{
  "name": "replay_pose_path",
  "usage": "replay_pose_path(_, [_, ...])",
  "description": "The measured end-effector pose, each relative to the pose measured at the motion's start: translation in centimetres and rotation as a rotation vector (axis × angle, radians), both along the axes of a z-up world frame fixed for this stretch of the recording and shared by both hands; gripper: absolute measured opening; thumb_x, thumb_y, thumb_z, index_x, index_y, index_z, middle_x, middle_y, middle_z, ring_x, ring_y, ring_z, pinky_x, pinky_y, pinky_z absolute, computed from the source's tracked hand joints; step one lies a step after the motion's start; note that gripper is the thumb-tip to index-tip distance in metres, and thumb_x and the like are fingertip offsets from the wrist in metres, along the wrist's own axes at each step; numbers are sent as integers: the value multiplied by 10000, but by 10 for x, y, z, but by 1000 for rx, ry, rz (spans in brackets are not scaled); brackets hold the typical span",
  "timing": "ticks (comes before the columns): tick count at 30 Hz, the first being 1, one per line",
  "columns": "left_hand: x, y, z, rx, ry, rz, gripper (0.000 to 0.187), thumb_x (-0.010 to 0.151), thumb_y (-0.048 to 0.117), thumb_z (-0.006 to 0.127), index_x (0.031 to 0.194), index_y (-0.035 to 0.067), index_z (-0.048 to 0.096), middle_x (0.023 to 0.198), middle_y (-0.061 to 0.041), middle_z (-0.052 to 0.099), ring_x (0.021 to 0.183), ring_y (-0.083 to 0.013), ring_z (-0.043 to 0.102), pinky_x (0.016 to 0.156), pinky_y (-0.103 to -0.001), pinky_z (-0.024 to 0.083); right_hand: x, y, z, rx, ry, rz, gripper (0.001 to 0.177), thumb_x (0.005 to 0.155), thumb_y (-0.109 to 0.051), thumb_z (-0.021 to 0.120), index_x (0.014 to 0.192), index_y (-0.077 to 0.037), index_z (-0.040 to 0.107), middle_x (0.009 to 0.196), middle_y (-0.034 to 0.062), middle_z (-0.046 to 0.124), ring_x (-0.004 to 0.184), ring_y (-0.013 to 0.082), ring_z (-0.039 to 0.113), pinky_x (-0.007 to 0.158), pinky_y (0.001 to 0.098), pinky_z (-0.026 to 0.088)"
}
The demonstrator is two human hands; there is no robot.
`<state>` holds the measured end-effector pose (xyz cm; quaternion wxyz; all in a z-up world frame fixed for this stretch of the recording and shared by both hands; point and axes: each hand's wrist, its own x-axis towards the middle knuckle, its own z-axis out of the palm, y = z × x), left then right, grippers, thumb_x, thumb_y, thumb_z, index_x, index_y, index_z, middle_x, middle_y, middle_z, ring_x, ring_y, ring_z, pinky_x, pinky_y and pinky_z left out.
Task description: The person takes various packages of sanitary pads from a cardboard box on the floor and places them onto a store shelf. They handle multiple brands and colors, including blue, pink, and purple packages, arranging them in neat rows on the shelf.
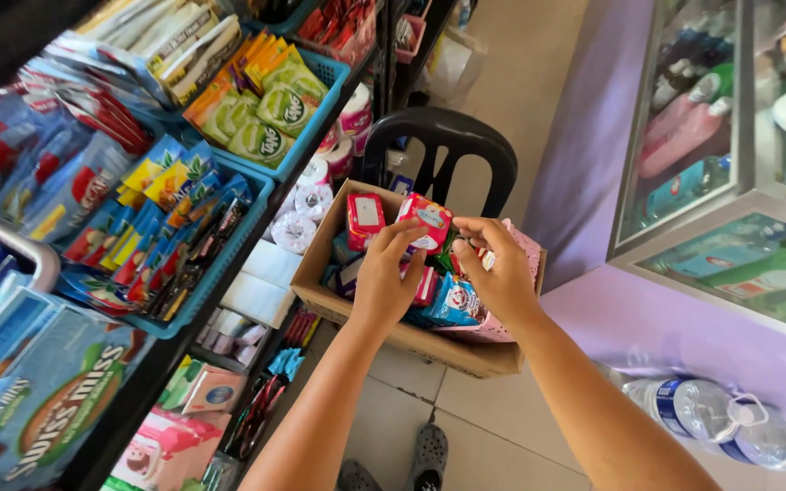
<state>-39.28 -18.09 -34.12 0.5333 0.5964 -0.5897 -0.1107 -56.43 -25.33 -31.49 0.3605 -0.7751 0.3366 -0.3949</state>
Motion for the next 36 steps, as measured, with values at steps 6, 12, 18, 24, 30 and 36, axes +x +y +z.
replay_pose_path(6, [5,-25,-63,130,95,66,294,924,83,667,1217,85,679,1301,-113,644,1168,-343,631,951,-391,528,10,-42,-60,86,1,-8,270,982,-146,672,1226,-31,660,1182,68,702,1109,170,667,982,311,540])
replay_pose_path(12, [14,-28,-158,232,57,183,265,920,97,685,1184,71,681,1273,-111,663,1195,-347,607,993,-408,506,24,-63,-146,177,115,11,275,970,-150,696,1216,-29,668,1127,74,690,1069,171,686,948,299,547])
replay_pose_path(18, [18,-24,-230,369,81,208,311,888,95,691,1199,75,680,1280,-120,652,1195,-354,590,978,-408,503,38,-71,-227,225,292,4,284,913,-184,722,1153,-37,684,1146,94,709,1036,201,694,877,328,555])
replay_pose_path(24, [13,-23,-279,518,78,208,422,873,102,691,1290,92,625,1290,-127,640,1205,-358,585,976,-416,503,40,-70,-298,174,488,49,529,833,-235,819,1287,-55,615,1241,169,630,1148,333,634,970,423,531])
replay_pose_path(30, [5,-25,-298,636,-68,196,616,851,78,672,1443,113,508,1223,-144,662,1134,-372,602,923,-461,502,41,-67,-341,-14,586,64,980,689,-241,917,1479,-28,378,1439,251,488,1332,430,474,1094,472,423])
replay_pose_path(36, [-1,-27,-303,758,-265,216,700,800,79,699,1468,86,490,1081,-135,708,1059,-335,635,889,-445,504,49,-60,-333,84,837,87,1249,602,-259,966,1556,-11,199,1508,276,401,1395,431,409,1165,462,348])
